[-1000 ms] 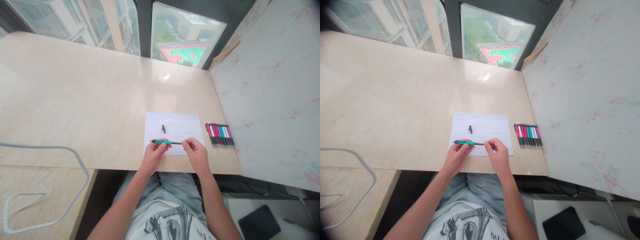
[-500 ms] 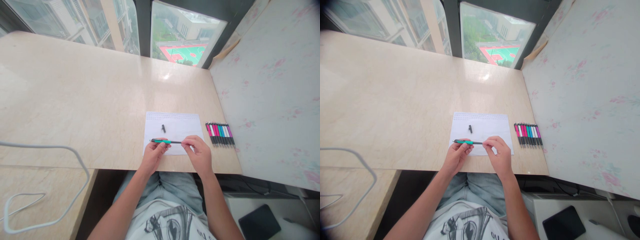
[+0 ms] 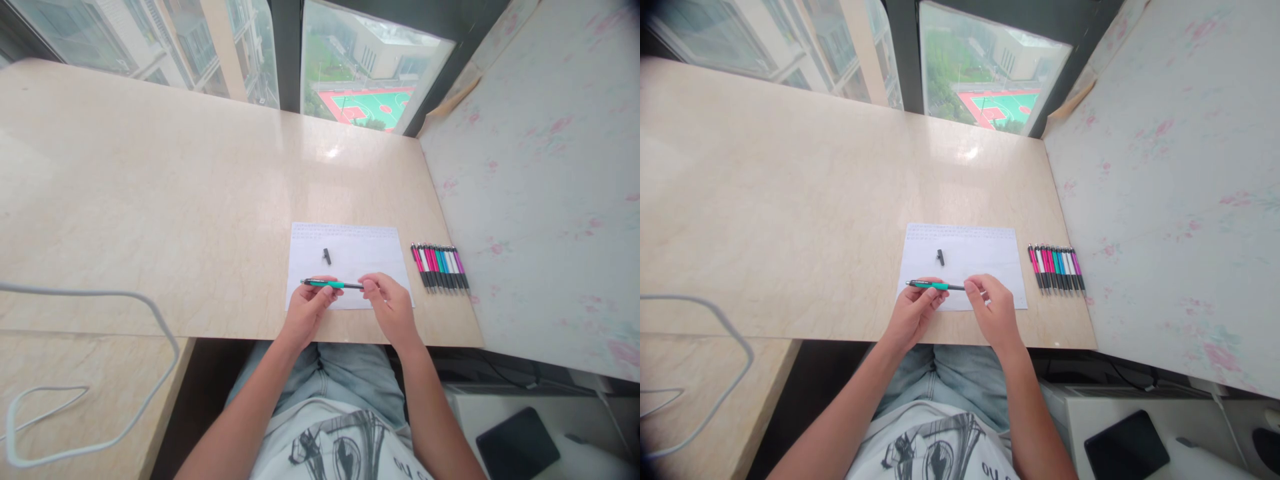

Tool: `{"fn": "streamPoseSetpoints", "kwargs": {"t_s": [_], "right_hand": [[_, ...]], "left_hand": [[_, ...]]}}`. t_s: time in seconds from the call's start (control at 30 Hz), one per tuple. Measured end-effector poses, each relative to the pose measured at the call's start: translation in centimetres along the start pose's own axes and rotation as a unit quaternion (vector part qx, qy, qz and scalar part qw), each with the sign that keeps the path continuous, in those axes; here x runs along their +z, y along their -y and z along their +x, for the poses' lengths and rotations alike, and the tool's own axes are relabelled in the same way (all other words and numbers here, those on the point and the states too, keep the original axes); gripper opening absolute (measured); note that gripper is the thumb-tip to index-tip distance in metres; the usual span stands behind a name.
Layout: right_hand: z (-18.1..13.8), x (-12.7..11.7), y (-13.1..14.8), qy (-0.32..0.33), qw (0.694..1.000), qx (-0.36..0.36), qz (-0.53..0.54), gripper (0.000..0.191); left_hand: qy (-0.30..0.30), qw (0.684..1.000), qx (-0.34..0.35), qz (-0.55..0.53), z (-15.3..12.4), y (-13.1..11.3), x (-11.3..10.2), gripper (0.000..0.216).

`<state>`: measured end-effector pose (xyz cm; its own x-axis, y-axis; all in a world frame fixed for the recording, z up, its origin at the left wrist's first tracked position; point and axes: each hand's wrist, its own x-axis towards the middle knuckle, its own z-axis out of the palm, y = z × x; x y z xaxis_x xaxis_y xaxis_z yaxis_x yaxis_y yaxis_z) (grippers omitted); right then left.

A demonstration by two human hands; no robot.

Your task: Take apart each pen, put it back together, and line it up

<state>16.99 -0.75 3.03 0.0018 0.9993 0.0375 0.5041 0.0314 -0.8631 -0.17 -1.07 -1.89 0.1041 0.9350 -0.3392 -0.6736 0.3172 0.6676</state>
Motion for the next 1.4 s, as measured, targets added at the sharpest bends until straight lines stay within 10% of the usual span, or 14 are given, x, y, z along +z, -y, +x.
{"fn": "streamPoseSetpoints", "kwargs": {"t_s": [0.83, 1.03, 1.4], "right_hand": [[0.3, 0.1, 0.1, 0.06, 0.998, -0.008, 0.008, 0.045], [0.1, 0.2, -0.2, 0.027, 0.999, -0.022, 0.022, 0.02], [0.2, 0.7, -0.9, 0.052, 0.993, 0.071, 0.077, 0.054]], "left_hand": [[0.002, 1.0, 0.007, 0.005, 0.1, 0.3, -0.1, 0.022], [-0.004, 1.0, 0.011, -0.01, 0.1, 0.3, -0.2, 0.022], [0.02, 1.0, 0.012, 0.009, 0.1, 0.4, -0.3, 0.021]]}}
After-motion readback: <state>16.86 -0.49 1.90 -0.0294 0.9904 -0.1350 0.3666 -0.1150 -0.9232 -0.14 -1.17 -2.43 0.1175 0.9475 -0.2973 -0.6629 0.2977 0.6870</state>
